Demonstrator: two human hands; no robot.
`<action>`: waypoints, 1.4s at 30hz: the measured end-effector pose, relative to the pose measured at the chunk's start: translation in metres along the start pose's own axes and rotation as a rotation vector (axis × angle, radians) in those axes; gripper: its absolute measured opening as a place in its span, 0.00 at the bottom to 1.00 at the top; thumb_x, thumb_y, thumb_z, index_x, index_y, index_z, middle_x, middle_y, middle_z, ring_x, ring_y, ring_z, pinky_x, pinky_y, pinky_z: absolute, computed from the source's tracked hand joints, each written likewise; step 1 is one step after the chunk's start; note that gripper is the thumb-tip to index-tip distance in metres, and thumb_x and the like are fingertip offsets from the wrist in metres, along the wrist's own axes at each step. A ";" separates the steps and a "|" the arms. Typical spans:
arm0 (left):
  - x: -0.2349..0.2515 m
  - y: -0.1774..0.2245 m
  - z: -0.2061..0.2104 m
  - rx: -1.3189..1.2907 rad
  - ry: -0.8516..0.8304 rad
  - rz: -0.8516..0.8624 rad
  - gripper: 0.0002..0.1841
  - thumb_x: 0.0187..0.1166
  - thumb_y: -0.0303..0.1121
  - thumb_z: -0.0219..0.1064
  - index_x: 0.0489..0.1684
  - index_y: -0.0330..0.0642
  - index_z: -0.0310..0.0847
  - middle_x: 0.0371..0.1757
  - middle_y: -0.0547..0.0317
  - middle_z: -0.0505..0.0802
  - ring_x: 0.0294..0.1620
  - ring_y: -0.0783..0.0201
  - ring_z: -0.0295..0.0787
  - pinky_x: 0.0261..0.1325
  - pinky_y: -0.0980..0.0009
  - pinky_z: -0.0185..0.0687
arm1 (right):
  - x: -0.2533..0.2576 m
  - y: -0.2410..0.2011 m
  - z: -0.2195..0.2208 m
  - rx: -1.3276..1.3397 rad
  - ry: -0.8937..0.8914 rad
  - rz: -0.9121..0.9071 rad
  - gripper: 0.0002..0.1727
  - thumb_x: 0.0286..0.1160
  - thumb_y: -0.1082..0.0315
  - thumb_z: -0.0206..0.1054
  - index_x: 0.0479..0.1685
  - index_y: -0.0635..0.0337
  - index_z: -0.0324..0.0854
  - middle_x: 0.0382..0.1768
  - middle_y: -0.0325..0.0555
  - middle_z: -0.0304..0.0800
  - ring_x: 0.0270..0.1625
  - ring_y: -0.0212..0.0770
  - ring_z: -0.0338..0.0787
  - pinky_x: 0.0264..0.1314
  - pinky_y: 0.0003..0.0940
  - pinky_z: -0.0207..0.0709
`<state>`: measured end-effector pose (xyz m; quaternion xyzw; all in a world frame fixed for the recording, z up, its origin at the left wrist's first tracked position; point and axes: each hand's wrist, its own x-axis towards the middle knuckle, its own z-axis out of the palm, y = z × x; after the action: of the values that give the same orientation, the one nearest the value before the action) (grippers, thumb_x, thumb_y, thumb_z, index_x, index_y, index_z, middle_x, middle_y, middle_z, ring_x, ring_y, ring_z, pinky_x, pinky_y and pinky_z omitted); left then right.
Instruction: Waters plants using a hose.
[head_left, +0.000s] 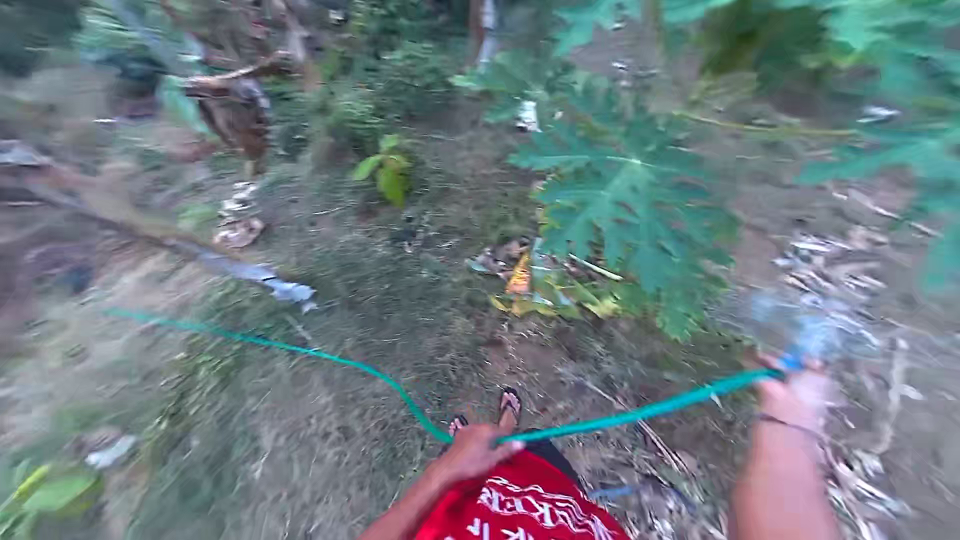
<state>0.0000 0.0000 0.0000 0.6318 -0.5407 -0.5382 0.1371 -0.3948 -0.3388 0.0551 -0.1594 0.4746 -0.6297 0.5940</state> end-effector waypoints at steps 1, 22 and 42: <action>-0.017 -0.018 -0.001 -0.003 0.024 -0.063 0.29 0.86 0.62 0.55 0.47 0.44 0.91 0.42 0.46 0.95 0.50 0.45 0.92 0.59 0.36 0.82 | 0.000 0.030 0.028 0.025 0.054 0.057 0.16 0.93 0.51 0.44 0.38 0.45 0.71 0.16 0.29 0.75 0.16 0.26 0.76 0.19 0.22 0.74; -0.120 -0.109 0.027 -0.162 0.244 -0.277 0.28 0.84 0.63 0.56 0.37 0.48 0.90 0.26 0.58 0.88 0.31 0.58 0.85 0.40 0.48 0.81 | -0.073 0.133 0.149 -0.112 -0.062 -0.016 0.10 0.94 0.59 0.51 0.64 0.42 0.72 0.26 0.32 0.74 0.18 0.29 0.74 0.23 0.24 0.75; -0.151 -0.138 0.049 -0.180 0.218 -0.204 0.28 0.84 0.62 0.56 0.36 0.47 0.90 0.27 0.59 0.88 0.32 0.59 0.87 0.41 0.49 0.82 | -0.120 0.148 0.134 -0.183 -0.009 0.068 0.12 0.93 0.61 0.51 0.68 0.44 0.70 0.28 0.34 0.74 0.18 0.29 0.74 0.23 0.24 0.75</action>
<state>0.0582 0.1976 -0.0422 0.7232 -0.4052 -0.5240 0.1954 -0.1746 -0.2627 0.0486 -0.1998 0.5328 -0.5625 0.5999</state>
